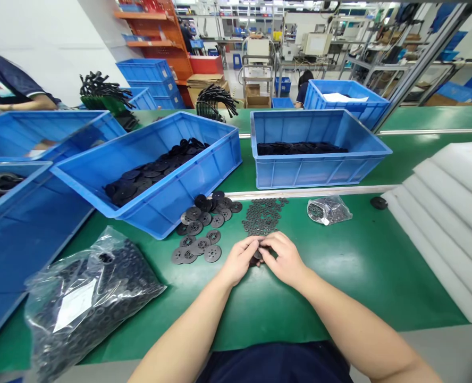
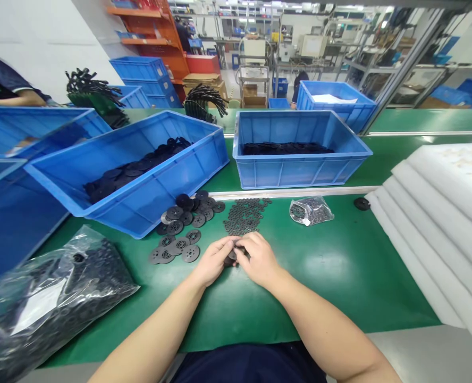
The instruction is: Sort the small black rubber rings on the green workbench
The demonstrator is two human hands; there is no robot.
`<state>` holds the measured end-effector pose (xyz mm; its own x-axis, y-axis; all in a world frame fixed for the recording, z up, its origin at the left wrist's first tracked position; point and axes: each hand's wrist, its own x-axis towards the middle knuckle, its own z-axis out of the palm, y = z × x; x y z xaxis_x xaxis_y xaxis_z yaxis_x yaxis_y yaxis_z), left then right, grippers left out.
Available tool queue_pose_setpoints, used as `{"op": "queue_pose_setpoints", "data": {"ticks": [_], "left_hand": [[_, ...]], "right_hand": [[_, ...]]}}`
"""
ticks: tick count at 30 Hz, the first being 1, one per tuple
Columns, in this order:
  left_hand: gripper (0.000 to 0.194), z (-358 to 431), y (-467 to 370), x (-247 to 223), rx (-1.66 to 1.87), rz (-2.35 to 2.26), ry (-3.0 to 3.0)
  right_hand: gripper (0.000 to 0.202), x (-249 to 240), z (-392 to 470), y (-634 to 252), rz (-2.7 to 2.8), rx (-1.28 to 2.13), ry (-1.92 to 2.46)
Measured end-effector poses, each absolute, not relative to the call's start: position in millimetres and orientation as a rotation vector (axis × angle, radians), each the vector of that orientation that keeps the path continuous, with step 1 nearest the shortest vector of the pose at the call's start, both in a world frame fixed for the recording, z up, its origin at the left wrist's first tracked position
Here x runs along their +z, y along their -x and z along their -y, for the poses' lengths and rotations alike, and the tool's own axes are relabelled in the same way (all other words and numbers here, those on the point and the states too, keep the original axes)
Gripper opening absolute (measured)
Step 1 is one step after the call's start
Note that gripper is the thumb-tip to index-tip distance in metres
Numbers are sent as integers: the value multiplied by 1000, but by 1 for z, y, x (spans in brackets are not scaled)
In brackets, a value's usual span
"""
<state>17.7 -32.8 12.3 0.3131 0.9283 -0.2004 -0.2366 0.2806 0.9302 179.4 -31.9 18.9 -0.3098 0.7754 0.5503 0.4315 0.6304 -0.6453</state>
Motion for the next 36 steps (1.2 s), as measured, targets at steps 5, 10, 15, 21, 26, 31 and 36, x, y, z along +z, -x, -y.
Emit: {"op": "queue_pose_setpoints", "data": {"ticks": [5,10,15,21,26,31,36], "left_hand": [[49,34,-20,11,973,-961,-930],[45,36,-22,12,1002,-1019,-977],[46,35,-20,15,981,-1040,-986],[51,31,-17,14,923,-1010,-892],[42,29,-16,15,969,-982,-817],[30,27,-15,13,1068,-1015,-786],[25,20,1,30,1274,-1231,-927]], "right_hand": [[10,21,33,-185,1966,517,921],[10,24,34,-188,1974,568,928],[8,26,34,-190,1991,563,929],[14,26,33,-194,2014,595,976],[16,24,29,-199,1980,646,981],[16,2,12,-210,1909,553,1254],[23,-12,-1,-216,2010,387,1516]]}}
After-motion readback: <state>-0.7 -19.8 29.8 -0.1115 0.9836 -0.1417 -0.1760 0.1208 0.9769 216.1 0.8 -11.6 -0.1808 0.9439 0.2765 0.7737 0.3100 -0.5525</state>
